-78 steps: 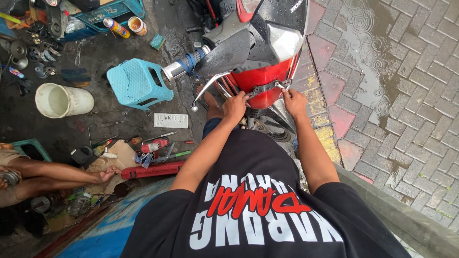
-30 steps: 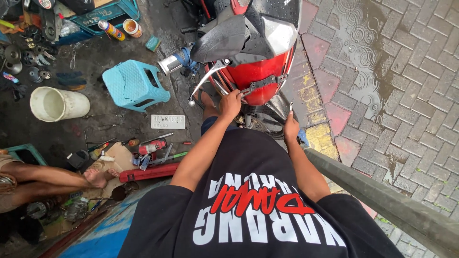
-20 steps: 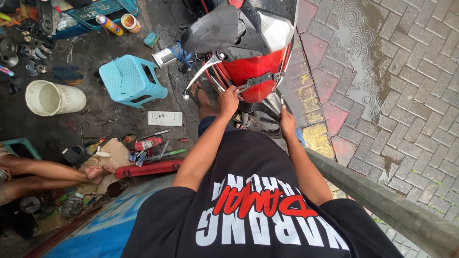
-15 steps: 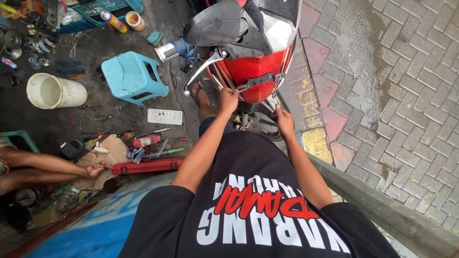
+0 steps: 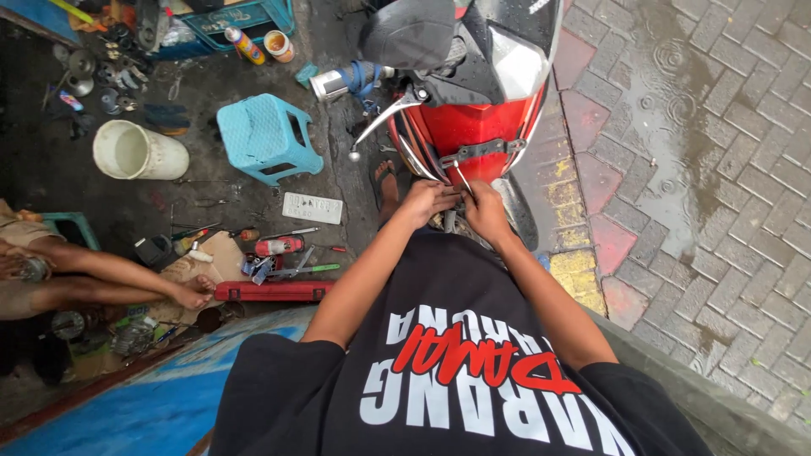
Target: The person is adjusting and fitting the front plastic fairing of a motorcycle, attempting to snap it into place.
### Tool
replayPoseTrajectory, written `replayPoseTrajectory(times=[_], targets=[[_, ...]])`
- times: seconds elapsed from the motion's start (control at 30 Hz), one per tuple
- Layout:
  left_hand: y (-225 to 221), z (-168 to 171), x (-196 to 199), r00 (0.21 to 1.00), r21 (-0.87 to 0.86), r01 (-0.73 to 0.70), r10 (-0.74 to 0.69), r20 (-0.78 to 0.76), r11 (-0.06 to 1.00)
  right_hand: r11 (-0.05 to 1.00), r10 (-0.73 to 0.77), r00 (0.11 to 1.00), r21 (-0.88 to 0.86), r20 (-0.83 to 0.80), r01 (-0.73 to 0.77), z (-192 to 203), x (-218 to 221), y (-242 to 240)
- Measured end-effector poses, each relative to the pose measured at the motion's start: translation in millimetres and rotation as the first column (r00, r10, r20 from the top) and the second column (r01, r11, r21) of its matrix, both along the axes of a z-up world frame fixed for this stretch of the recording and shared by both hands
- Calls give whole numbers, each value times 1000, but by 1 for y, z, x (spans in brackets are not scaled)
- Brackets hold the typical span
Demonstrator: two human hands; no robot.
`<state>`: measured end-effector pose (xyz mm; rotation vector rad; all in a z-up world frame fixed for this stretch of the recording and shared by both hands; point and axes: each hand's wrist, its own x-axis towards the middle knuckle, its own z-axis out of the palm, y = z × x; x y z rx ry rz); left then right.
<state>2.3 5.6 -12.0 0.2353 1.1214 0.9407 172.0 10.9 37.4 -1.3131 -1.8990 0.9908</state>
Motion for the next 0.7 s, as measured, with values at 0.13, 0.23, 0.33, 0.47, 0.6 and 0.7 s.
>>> replayPoseTrajectory(times=[0.13, 0.23, 0.33, 0.47, 0.6, 0.7], targets=[[10, -55, -1, 998, -19, 30, -31, -58, 999, 990, 74, 996, 113, 59, -80, 2, -12, -8], [16, -58, -6, 1000, -57, 12, -13, -6, 998, 983, 99, 993, 148, 70, -109, 2, -13, -7], [8, -53, -8, 998, -98, 44, -40, 46, 994, 987, 114, 984, 94, 133, -127, -8, -13, -11], [8, -56, -8, 997, -89, 75, -76, -5, 993, 990, 107, 972, 65, 207, -122, -21, -16, -8], [14, -53, -12, 978, -12, 98, -99, -182, 995, 998, 55, 992, -8, 109, -55, -28, -16, 4], [15, -47, -24, 734, 13, 187, -131, -666, 982, 982, -109, 992, -148, 64, 117, -53, -8, 11]])
